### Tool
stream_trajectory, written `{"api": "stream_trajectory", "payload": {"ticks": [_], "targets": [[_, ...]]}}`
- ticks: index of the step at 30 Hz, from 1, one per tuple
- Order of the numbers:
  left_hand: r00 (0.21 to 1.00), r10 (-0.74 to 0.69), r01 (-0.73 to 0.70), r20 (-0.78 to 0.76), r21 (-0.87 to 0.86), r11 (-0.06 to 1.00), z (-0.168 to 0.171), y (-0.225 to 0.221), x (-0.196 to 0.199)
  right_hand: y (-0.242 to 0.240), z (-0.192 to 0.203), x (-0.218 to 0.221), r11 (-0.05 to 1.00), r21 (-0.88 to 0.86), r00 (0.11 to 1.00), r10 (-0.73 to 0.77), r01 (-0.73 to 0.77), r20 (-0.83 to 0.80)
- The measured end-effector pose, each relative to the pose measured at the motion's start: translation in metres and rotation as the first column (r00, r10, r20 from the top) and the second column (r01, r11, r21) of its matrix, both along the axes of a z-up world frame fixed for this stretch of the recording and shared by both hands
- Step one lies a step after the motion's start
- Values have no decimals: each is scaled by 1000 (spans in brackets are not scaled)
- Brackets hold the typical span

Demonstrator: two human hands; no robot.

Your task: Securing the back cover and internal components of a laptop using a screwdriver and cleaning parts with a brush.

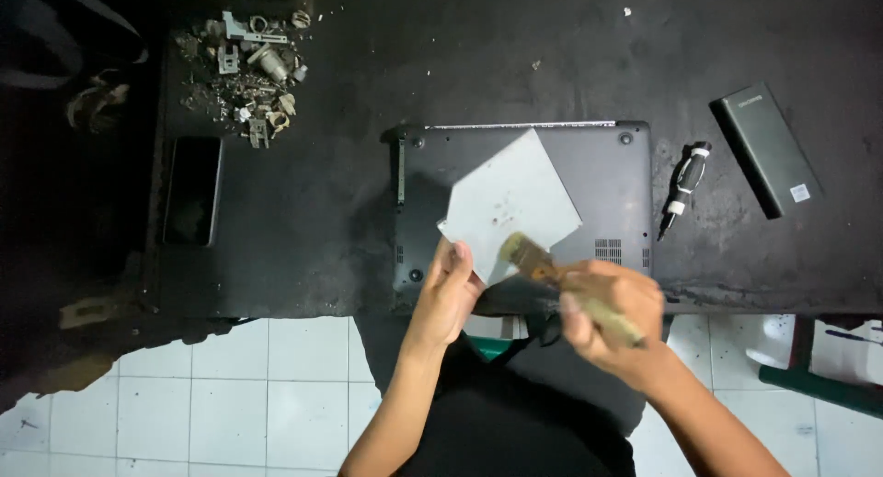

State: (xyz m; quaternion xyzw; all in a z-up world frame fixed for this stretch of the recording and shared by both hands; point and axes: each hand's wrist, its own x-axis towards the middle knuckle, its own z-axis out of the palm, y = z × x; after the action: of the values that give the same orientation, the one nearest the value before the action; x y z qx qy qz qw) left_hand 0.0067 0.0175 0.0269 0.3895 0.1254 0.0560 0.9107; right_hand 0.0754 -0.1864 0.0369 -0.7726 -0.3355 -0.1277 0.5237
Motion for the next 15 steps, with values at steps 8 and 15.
{"api": "stream_trajectory", "payload": {"ticks": [8, 15], "targets": [[975, 90, -119, -203, -135, 984, 36, -9, 17, 18, 60, -23, 957, -29, 957, 288, -288, -33], [971, -63, -49, -230, -450, 892, -13, -6, 7, -25, 60, 1, 857, 469, 933, -36, 212, -357]]}}
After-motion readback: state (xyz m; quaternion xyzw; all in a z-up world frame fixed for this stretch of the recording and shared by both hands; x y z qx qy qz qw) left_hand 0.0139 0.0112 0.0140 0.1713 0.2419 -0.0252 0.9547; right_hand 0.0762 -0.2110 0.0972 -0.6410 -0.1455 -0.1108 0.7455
